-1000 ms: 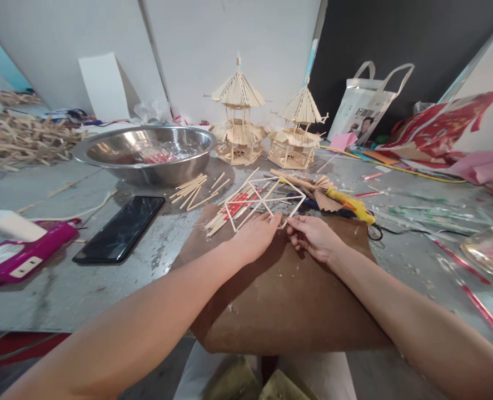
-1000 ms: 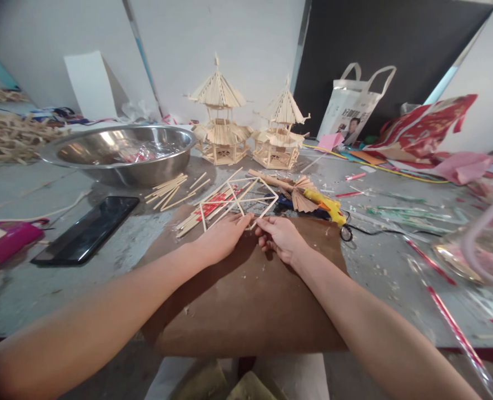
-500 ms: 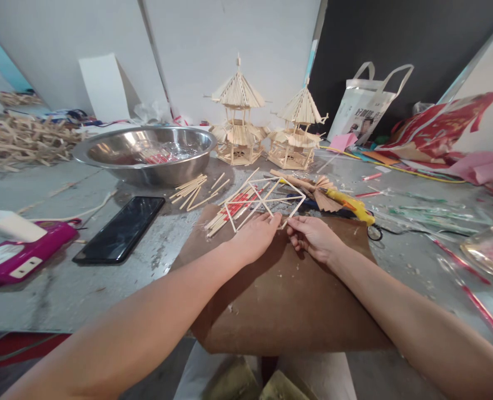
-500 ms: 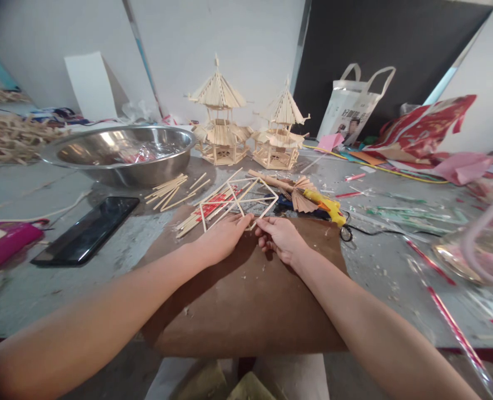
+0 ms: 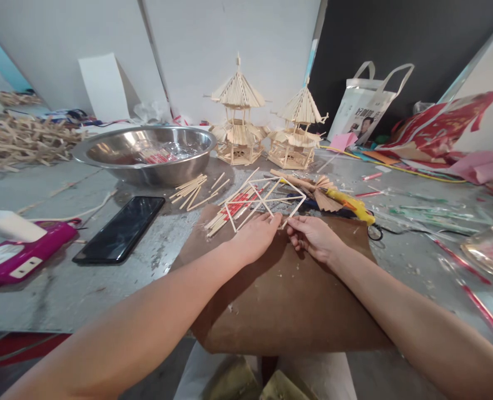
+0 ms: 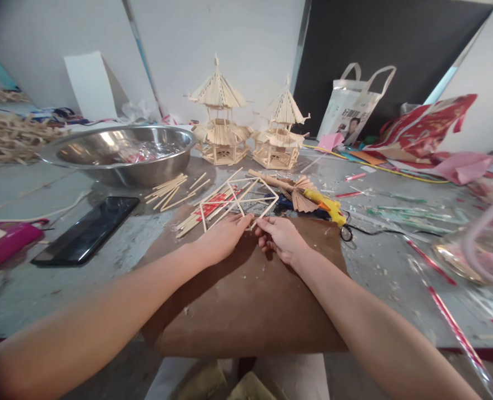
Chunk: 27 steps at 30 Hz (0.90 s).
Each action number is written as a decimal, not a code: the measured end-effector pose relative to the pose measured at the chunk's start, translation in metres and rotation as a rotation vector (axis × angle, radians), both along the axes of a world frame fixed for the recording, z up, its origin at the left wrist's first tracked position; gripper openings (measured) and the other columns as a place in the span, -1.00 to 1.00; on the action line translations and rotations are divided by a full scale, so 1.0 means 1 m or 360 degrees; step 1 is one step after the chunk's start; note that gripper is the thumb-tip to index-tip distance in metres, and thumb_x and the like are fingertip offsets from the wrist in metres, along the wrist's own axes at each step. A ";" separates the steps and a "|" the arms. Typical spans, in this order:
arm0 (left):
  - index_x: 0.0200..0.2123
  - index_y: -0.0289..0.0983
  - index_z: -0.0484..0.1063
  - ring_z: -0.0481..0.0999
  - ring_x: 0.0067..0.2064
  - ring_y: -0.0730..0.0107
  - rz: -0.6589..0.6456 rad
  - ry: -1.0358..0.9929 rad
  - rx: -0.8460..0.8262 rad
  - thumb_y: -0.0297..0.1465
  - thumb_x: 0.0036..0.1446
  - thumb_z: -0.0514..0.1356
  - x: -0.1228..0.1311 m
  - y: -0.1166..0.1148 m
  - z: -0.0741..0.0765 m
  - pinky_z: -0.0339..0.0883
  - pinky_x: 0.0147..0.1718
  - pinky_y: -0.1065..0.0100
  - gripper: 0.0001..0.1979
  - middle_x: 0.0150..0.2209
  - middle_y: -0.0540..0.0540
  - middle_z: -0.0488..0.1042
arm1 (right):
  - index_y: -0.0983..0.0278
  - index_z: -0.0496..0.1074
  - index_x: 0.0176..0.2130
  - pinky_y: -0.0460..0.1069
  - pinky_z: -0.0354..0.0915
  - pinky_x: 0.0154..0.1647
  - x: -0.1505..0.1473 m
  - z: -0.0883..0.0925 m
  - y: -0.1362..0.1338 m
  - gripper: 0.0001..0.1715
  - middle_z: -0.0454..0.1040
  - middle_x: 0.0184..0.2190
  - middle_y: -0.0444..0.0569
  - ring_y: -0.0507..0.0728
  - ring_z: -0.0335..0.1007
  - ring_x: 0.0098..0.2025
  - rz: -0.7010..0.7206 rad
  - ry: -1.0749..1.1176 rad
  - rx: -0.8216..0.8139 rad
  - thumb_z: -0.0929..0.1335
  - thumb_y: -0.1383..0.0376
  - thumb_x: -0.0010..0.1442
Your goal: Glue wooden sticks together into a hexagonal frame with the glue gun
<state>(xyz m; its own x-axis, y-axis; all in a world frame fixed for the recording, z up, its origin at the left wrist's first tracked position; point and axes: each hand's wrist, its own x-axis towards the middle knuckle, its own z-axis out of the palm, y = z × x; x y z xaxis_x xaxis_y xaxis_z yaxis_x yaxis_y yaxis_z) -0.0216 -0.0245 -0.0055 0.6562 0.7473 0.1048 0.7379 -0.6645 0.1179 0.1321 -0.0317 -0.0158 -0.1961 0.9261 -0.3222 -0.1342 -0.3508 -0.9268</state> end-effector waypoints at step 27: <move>0.02 -0.44 0.04 0.18 0.07 0.22 0.0010 0.0017 -0.0028 -0.54 0.05 -0.10 0.000 -0.001 0.001 0.18 -0.09 0.26 -0.59 -0.05 -0.30 0.31 | 0.32 0.26 -0.57 -0.20 0.12 -0.78 -0.001 0.001 0.000 -0.78 0.26 -0.78 -0.20 -0.09 0.14 -0.78 -0.0017 0.0016 0.0013 0.25 0.32 0.07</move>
